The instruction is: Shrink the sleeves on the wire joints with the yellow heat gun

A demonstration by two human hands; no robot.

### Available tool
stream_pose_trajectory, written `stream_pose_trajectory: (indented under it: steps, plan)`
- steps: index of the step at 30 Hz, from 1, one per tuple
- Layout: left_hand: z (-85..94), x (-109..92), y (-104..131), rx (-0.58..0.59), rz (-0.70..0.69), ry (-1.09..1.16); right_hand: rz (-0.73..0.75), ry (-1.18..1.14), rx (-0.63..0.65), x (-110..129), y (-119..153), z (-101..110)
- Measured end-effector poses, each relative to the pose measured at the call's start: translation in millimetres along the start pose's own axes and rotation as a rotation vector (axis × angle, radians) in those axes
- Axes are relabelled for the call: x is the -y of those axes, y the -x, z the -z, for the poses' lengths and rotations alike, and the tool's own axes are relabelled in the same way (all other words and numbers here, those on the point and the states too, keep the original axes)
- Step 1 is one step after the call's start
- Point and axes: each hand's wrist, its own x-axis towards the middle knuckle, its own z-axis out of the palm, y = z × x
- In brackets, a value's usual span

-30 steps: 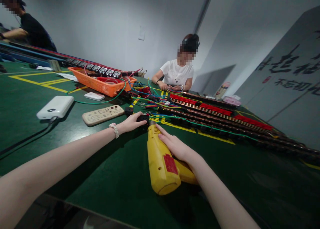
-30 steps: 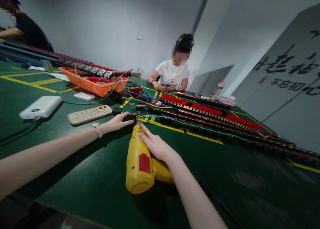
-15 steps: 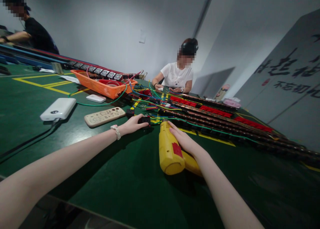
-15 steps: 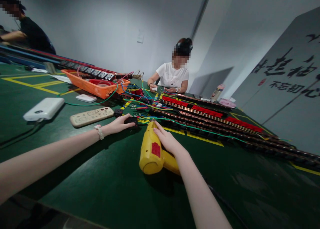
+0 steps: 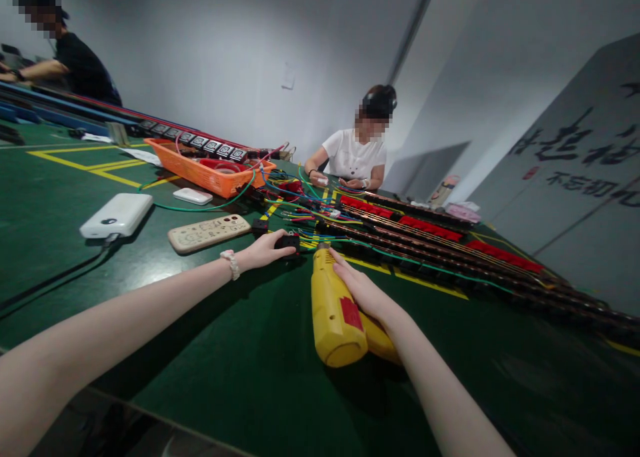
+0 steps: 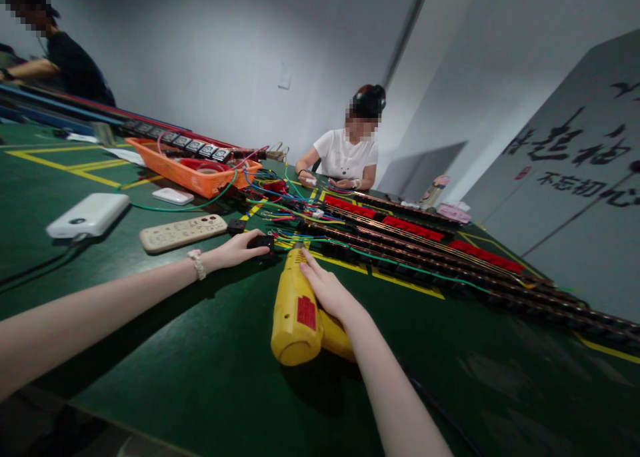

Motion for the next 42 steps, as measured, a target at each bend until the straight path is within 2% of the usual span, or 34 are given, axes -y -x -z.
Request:
stream_pose_trajectory:
  steps: [3,7,18,22,27,31,42]
  plan:
    - [0.0,0.3,-0.1,-0.004,-0.013,0.004,0.059,0.015,0.060,13.3,7.5,-9.3]
    - [-0.8,2.6,-0.6,0.004,-0.023,0.037,0.062,0.026,0.109,24.3,13.2,-17.4]
    - [-0.5,3.2,-0.8,0.031,-0.067,0.073,0.016,0.050,0.121,25.2,11.8,-13.9]
    - [-0.2,2.2,-0.3,0.022,-0.084,0.062,0.013,0.040,0.079,17.1,5.0,-8.2]
    - [-1.7,1.7,0.1,0.033,-0.050,0.088,0.010,0.020,-0.028,-2.8,-6.7,5.1]
    - [-1.6,0.1,0.6,0.027,-0.029,0.066,-0.009,0.042,-0.064,-12.6,-11.2,12.8]
    - [-1.1,-0.8,0.6,0.025,-0.036,0.072,-0.019,0.002,-0.055,-10.8,-7.9,11.1]
